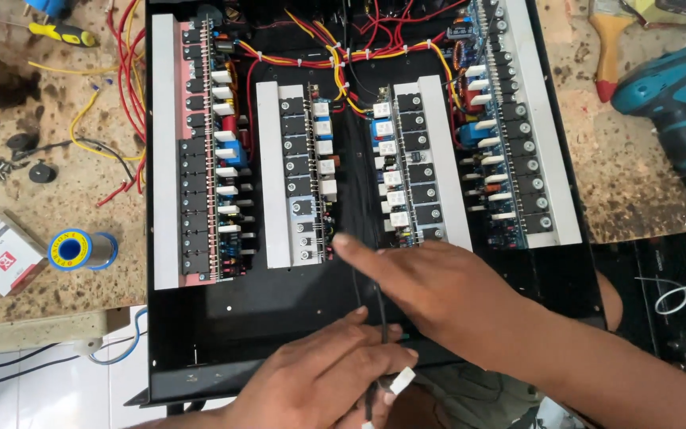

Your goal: The person connects a black cable with white connectors to a series of white terminals on a circuit board inside an open electronic chassis. They route the cable through the device and secure the connectors into the terminal block.

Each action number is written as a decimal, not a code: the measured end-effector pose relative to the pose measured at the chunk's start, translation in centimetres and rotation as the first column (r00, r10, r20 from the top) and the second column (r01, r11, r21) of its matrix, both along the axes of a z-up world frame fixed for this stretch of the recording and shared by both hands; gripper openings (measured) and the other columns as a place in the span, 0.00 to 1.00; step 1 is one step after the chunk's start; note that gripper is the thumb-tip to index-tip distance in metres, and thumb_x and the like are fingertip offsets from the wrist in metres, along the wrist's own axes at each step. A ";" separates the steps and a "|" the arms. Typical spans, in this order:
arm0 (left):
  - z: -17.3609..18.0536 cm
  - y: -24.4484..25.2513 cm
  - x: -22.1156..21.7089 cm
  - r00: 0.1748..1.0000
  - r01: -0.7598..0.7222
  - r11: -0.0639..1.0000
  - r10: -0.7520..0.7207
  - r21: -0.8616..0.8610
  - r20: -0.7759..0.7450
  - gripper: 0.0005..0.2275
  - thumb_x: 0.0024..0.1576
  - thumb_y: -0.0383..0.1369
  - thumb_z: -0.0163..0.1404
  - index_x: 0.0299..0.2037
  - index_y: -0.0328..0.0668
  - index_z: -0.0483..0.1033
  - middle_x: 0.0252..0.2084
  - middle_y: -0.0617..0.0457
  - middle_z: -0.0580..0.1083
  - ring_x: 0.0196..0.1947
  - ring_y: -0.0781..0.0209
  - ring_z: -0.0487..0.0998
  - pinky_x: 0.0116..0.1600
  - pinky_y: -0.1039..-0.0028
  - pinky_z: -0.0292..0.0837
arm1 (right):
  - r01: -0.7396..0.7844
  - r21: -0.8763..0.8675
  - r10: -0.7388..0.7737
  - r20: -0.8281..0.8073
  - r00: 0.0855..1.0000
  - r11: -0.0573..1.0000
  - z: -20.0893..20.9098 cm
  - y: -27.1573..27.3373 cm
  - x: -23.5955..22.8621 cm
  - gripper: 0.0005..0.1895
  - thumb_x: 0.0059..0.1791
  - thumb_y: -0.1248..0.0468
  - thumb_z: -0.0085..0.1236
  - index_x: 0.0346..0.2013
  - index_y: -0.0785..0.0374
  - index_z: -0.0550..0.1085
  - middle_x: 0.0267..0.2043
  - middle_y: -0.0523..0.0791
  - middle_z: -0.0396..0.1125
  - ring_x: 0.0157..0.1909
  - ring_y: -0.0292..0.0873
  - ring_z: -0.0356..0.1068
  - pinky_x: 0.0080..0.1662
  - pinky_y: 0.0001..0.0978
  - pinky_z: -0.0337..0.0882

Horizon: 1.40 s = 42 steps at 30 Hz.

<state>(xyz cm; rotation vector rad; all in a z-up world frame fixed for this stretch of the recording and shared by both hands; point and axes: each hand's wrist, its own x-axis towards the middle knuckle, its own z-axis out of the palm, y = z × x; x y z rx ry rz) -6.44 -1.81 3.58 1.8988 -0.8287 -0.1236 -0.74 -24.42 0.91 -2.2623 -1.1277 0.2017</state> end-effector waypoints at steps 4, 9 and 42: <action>-0.2 -0.8 -0.4 0.993 0.079 0.996 -0.083 -0.042 -0.081 0.11 0.68 0.29 0.40 0.53 0.38 0.76 0.51 0.42 0.76 0.60 0.51 0.78 0.74 0.58 0.61 | -0.052 -0.121 0.052 -0.005 0.999 0.991 -1.6 -0.4 0.0 0.46 0.43 0.68 0.67 0.74 0.54 0.58 0.58 0.55 0.71 0.62 0.58 0.69 0.50 0.53 0.69; 0.3 -0.5 -0.1 0.894 0.279 0.959 -0.275 -0.040 -0.353 0.18 0.67 0.43 0.42 0.62 0.43 0.69 0.65 0.39 0.69 0.72 0.43 0.64 0.76 0.48 0.54 | -0.052 -0.034 0.055 0.108 0.993 0.998 -2.0 -0.4 0.4 0.17 0.45 0.70 0.69 0.46 0.55 0.78 0.43 0.46 0.76 0.56 0.52 0.75 0.42 0.49 0.79; -3.4 0.5 6.3 0.939 -0.009 0.851 -0.173 0.525 0.297 0.25 0.52 0.27 0.55 0.62 0.42 0.70 0.71 0.42 0.65 0.51 0.47 0.76 0.30 0.59 0.77 | -0.122 0.107 0.111 0.103 0.989 0.987 -1.1 -1.8 -0.2 0.18 0.51 0.60 0.64 0.55 0.56 0.74 0.52 0.49 0.73 0.55 0.54 0.72 0.62 0.53 0.79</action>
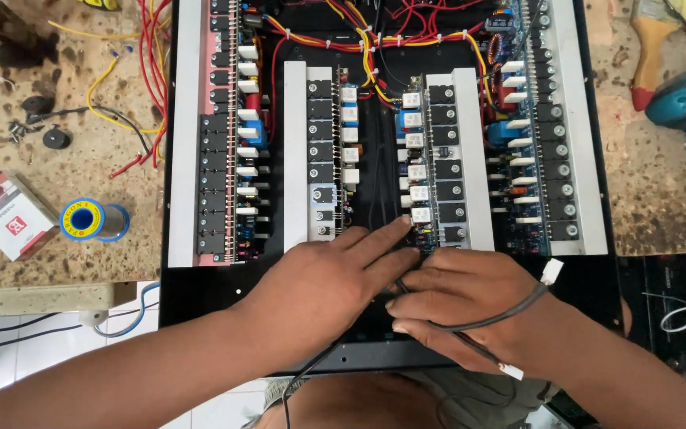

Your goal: The person connects a black cable with white connectors to a series of white terminals on a circuit board inside an open electronic chassis. They route the cable through the device and secure the connectors into the terminal block.

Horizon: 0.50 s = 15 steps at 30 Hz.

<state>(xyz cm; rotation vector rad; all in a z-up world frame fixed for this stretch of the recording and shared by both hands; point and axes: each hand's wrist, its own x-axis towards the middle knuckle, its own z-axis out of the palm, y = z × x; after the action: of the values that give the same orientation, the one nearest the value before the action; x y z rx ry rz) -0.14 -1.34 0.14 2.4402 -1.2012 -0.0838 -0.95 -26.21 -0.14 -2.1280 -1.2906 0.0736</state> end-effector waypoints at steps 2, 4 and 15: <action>0.0 -0.1 -0.1 1.000 -0.022 1.000 0.022 -0.020 0.017 0.19 0.55 0.28 0.54 0.58 0.41 0.71 0.69 0.41 0.67 0.50 0.48 0.77 0.31 0.60 0.76 | 0.054 0.042 -0.054 0.003 0.999 0.998 0.7 0.6 0.0 0.16 0.51 0.61 0.64 0.53 0.56 0.75 0.50 0.47 0.74 0.50 0.51 0.73 0.56 0.50 0.79; -0.4 -0.4 -0.3 0.999 -0.041 0.998 0.042 -0.041 0.029 0.14 0.59 0.30 0.52 0.54 0.40 0.71 0.67 0.41 0.68 0.48 0.48 0.78 0.32 0.61 0.76 | 0.110 0.082 -0.110 0.000 0.994 0.991 1.0 0.4 -0.2 0.14 0.50 0.62 0.64 0.50 0.56 0.77 0.48 0.46 0.74 0.44 0.49 0.74 0.50 0.46 0.79; -1.5 -0.9 -1.0 0.991 -0.110 0.994 0.112 -0.028 0.072 0.11 0.58 0.32 0.52 0.50 0.40 0.71 0.65 0.37 0.70 0.48 0.46 0.79 0.30 0.60 0.77 | -0.027 -0.050 0.031 0.084 0.996 0.998 0.5 -0.5 -0.5 0.21 0.55 0.68 0.51 0.64 0.64 0.68 0.59 0.56 0.64 0.48 0.53 0.73 0.44 0.48 0.76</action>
<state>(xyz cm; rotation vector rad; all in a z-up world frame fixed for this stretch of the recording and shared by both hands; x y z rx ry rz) -1.10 -2.23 -1.40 2.5030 -1.0872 0.0531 -1.46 -26.71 0.37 -2.1748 -1.3817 0.0270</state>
